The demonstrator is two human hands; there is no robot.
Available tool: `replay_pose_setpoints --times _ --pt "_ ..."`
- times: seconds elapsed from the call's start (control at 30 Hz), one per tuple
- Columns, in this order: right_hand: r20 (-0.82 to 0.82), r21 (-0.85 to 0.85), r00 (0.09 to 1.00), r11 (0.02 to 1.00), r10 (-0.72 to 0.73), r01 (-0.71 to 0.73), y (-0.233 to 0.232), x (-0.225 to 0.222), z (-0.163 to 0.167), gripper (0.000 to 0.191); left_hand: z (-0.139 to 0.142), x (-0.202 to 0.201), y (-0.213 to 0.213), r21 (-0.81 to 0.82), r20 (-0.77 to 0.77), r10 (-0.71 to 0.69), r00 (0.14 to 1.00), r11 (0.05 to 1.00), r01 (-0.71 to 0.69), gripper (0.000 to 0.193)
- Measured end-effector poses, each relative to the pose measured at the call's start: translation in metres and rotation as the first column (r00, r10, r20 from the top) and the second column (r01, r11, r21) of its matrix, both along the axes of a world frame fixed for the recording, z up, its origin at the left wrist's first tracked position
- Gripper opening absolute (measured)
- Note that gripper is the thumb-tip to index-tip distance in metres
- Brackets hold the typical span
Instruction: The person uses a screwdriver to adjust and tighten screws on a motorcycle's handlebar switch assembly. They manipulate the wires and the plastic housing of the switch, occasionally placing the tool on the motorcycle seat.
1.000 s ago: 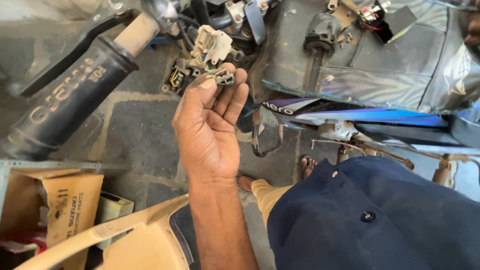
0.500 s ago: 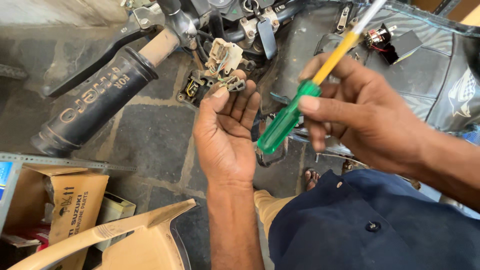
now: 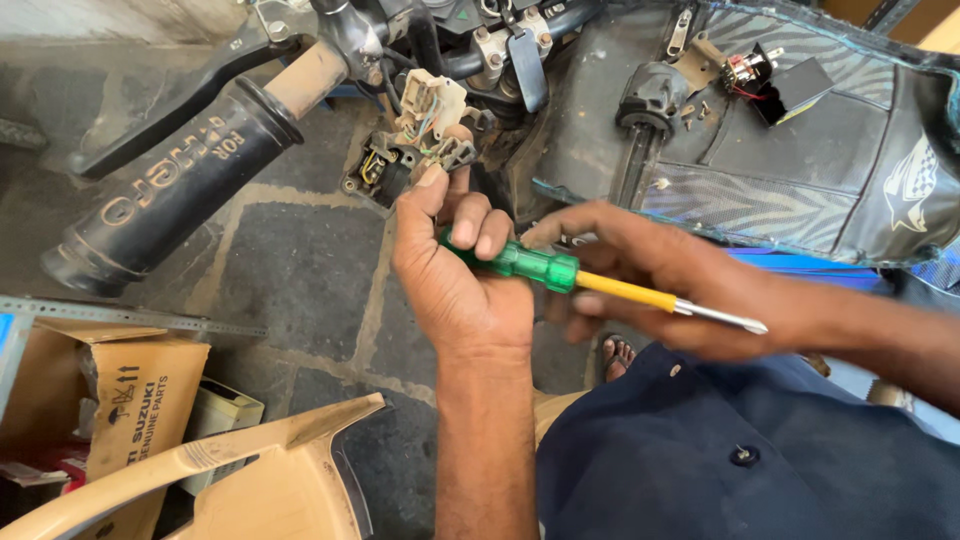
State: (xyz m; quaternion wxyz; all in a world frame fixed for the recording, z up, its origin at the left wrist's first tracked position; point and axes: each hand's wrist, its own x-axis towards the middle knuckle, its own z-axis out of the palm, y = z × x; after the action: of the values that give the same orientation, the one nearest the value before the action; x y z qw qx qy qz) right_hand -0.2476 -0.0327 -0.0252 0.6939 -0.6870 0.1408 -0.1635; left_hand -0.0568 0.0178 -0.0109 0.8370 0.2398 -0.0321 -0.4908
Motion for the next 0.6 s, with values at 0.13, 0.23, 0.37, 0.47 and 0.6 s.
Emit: replay_pose_setpoints --times 0.13,0.23,0.37,0.47,0.6 --pt "-0.270 0.287 0.947 0.954 0.172 -0.092 -0.030 -0.021 0.001 0.047 0.000 -0.006 0.000 0.079 0.100 0.026 0.995 0.996 -0.034 0.013" --pt "-0.140 0.457 0.945 0.866 0.296 -0.203 -0.031 -0.022 0.003 0.055 0.000 -0.013 -0.003 0.135 0.186 0.043 0.982 0.988 -0.069 0.013" --pt "-0.346 0.380 0.928 0.925 0.140 0.002 -0.016 -0.012 -0.003 0.046 -0.003 -0.017 -0.010 0.131 0.241 0.076 0.968 0.985 -0.110 0.008" --pt "-0.382 0.208 0.924 0.975 0.007 0.079 -0.009 -0.009 -0.007 0.041 -0.004 -0.017 -0.010 0.175 0.253 0.086 0.964 0.976 -0.133 0.009" --pt "-0.578 -0.192 0.793 0.976 -0.194 0.099 -0.010 -0.012 -0.004 0.043 -0.001 -0.021 -0.010 0.151 0.226 0.118 0.967 0.977 -0.154 0.009"
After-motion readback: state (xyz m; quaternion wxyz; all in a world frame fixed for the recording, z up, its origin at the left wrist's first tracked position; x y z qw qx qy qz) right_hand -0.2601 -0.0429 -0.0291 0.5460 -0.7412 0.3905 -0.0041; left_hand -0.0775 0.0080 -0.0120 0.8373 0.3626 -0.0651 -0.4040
